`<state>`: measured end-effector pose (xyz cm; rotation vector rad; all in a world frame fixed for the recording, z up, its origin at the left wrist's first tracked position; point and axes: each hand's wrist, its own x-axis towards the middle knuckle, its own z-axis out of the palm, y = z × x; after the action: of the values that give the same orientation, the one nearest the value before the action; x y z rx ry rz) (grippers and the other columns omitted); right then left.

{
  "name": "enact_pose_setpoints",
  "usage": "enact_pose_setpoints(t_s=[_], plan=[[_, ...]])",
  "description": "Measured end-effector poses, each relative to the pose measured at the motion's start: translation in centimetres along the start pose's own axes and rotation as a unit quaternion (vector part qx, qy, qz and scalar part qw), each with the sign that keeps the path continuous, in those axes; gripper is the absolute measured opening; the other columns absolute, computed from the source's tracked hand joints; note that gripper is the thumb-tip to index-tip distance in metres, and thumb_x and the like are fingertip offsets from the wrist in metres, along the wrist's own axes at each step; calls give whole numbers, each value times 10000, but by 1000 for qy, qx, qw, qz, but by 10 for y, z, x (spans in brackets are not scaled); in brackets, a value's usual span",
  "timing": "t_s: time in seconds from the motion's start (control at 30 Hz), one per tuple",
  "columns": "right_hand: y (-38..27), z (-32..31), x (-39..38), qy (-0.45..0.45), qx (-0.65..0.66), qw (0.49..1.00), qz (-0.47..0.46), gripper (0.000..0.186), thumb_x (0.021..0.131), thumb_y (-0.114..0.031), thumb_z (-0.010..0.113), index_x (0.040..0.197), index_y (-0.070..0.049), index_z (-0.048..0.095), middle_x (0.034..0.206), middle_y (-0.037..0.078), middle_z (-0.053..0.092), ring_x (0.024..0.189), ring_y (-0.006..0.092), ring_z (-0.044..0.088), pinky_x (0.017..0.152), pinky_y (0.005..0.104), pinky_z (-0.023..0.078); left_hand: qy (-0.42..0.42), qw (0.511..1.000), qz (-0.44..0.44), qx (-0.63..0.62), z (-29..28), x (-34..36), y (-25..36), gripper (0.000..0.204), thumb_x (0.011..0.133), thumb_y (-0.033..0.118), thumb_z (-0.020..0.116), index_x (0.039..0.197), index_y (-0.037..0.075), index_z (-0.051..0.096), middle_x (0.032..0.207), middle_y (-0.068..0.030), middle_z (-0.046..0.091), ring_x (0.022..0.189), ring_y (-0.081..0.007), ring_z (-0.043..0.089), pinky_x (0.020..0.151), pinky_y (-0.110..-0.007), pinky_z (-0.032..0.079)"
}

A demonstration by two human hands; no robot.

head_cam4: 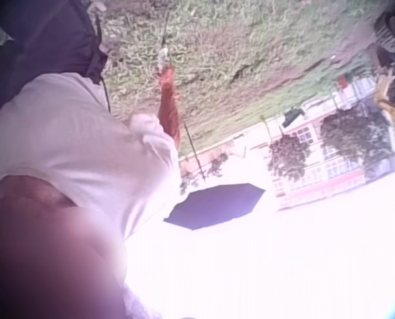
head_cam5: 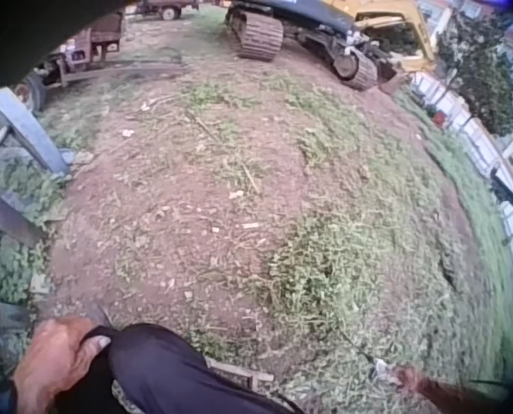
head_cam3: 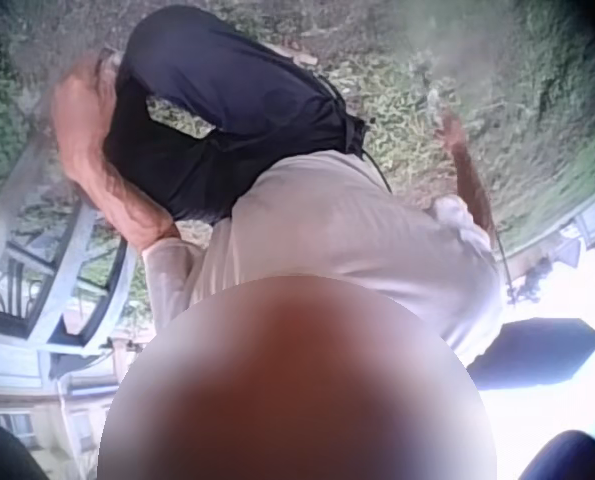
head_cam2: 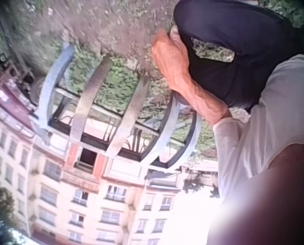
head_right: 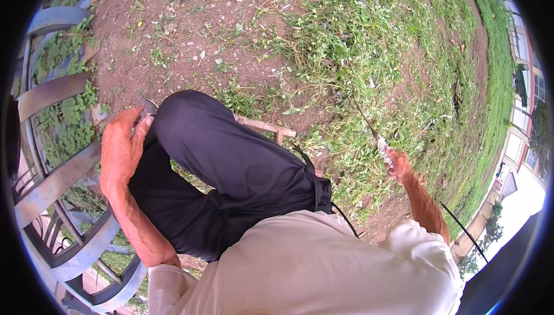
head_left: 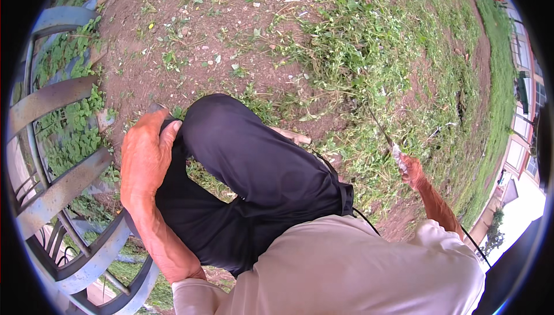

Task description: The recorder sits on a small stool and uses a whetstone to sharpen the curved blade of a hand-held weeding tool or sickle.

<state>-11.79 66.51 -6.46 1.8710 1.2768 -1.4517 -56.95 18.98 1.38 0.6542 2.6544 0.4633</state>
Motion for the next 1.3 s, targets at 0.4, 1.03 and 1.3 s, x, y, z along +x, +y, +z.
enact_pose_setpoints(t_s=[0.4,1.03,1.3], plan=[[-51,189,54,-336,-138,929,-72,436,902,-476,635,872,-42,606,564,26,493,384,72,370,344,242,280,-33,998,-47,12,4,0,2,294,884,207,653,1084,-8,646,1001,-221,649,938,-410,611,799,-449,472],[-76,162,44,-206,56,975,-63,396,923,-512,590,894,-124,519,565,9,466,372,74,301,358,243,231,26,999,-22,2,3,-19,-13,275,874,194,658,1059,-9,645,925,-214,641,875,-426,601,753,-473,462],[-49,228,74,-391,-165,900,100,379,938,-447,599,1026,-79,614,583,31,498,354,82,332,341,266,285,24,999,-31,-2,4,-18,-10,291,868,210,667,1060,-9,646,934,-218,641,882,-426,604,753,-472,465]])
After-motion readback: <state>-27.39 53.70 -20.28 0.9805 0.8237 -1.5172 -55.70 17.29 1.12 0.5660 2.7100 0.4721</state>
